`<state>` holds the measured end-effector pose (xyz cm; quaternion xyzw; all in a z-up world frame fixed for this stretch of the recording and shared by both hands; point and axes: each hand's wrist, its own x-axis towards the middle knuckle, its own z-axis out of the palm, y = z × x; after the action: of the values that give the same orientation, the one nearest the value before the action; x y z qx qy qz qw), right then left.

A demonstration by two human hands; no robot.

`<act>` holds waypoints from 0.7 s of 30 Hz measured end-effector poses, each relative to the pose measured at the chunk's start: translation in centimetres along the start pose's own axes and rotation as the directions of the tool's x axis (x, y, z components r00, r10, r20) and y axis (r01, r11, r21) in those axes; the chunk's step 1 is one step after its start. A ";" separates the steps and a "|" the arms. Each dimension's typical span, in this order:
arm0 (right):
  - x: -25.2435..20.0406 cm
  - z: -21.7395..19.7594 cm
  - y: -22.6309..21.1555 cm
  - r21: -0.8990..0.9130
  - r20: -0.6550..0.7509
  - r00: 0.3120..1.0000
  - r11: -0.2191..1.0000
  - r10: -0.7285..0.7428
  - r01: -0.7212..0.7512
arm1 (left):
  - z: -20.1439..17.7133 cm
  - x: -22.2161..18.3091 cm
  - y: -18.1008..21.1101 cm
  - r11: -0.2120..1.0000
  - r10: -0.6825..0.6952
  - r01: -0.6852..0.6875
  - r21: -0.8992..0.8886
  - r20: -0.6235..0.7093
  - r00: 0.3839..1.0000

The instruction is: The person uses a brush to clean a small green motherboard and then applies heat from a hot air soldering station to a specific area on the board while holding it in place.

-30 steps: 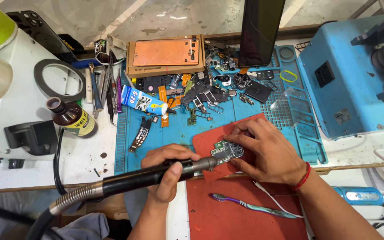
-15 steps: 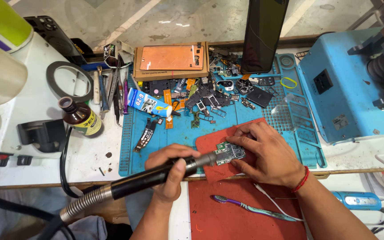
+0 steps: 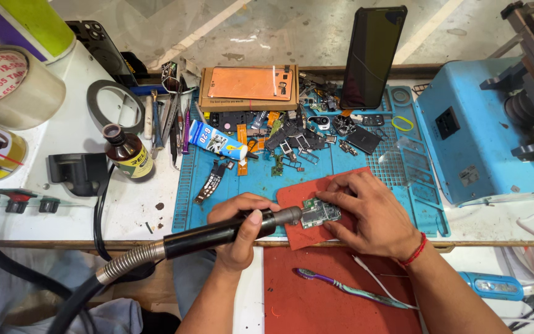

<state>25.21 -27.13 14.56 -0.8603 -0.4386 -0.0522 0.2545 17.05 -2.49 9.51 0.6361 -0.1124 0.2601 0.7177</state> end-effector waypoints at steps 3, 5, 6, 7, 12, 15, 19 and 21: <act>0.0 -0.1 0.0 0.002 0.008 1.000 1.000 0.014 -0.014 | -0.1 0.1 0.0 0.998 0.064 -0.059 -0.038 0.151 0.987; -0.1 -0.1 0.0 0.005 0.009 1.000 1.000 0.021 -0.021 | 0.0 0.1 -0.1 0.999 0.042 -0.042 -0.001 0.084 0.996; -0.1 -0.1 0.1 0.008 0.009 1.000 1.000 0.024 -0.024 | 0.0 0.0 -0.2 0.999 0.032 -0.033 0.018 0.050 0.998; -0.1 0.0 0.0 0.009 0.007 1.000 1.000 0.020 -0.020 | -0.1 0.1 -0.2 0.999 0.044 -0.045 0.012 0.075 0.996; -0.2 0.1 0.0 -0.016 0.013 1.000 1.000 0.021 -0.021 | -0.3 -0.2 -0.3 0.998 -0.037 0.041 -0.056 0.065 0.997; -0.1 0.2 0.0 -0.017 -0.015 0.999 0.999 0.029 -0.029 | -0.3 -0.1 -0.3 0.999 0.025 -0.027 0.025 0.091 0.996; 0.0 0.2 -0.1 -0.025 -0.027 0.999 0.999 0.031 -0.032 | -0.2 0.2 -0.1 0.997 0.073 -0.076 0.020 0.130 0.989; -0.1 0.3 -0.2 -0.012 -0.021 0.999 0.999 0.033 -0.034 | -0.3 0.1 -0.1 0.999 0.026 -0.028 0.024 0.074 0.997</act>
<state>25.00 -26.96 14.39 -0.8684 -0.4211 -0.0596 0.2549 17.19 -2.20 9.41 0.6526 -0.1442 0.2476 0.7015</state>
